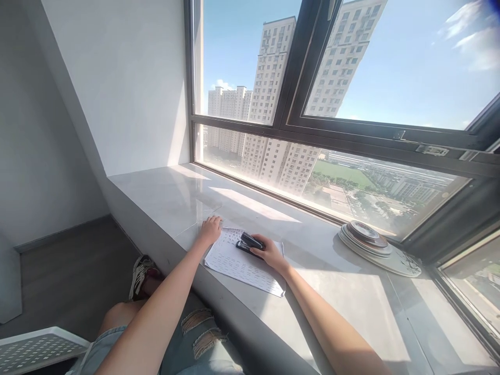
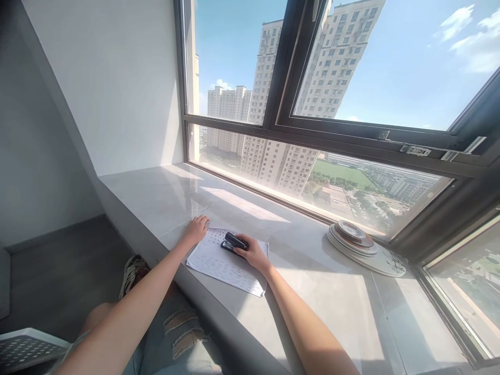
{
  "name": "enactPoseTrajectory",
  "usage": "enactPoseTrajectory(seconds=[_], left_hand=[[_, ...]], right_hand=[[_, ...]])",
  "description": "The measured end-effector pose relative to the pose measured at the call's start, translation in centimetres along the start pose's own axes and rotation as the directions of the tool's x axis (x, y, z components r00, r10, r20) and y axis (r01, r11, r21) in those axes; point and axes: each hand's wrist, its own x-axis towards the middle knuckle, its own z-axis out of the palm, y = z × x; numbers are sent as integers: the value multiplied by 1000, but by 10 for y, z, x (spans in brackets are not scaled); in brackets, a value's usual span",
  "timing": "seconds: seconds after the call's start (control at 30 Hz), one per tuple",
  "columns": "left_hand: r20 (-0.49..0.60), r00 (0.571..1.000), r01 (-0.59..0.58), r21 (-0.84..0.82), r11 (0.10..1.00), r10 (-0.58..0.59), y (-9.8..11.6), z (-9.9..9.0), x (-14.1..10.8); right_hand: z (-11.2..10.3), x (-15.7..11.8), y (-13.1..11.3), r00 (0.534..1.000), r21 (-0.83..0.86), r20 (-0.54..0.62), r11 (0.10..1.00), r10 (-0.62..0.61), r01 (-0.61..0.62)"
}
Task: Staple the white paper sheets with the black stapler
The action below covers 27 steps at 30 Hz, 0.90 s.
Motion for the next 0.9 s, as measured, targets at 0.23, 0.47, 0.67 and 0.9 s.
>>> enactPoseTrajectory(seconds=[0.23,0.47,0.67,0.9], left_hand=[[-9,1000,9,-19,1000,-9,0,1,0],[-27,1000,15,-29,999,-16,0,1,0],[-34,999,23,-35,999,-24,-1,1,1],[-34,999,19,-38,999,-21,1,-2,0]], right_hand=[[1,0,3,1000,-9,-11,1000,8,-8],[2,0,2,1000,-16,-5,1000,5,-5],[2,0,1,1000,-16,-4,1000,9,-9],[1,-1,-2,1000,-3,-7,1000,4,-4]])
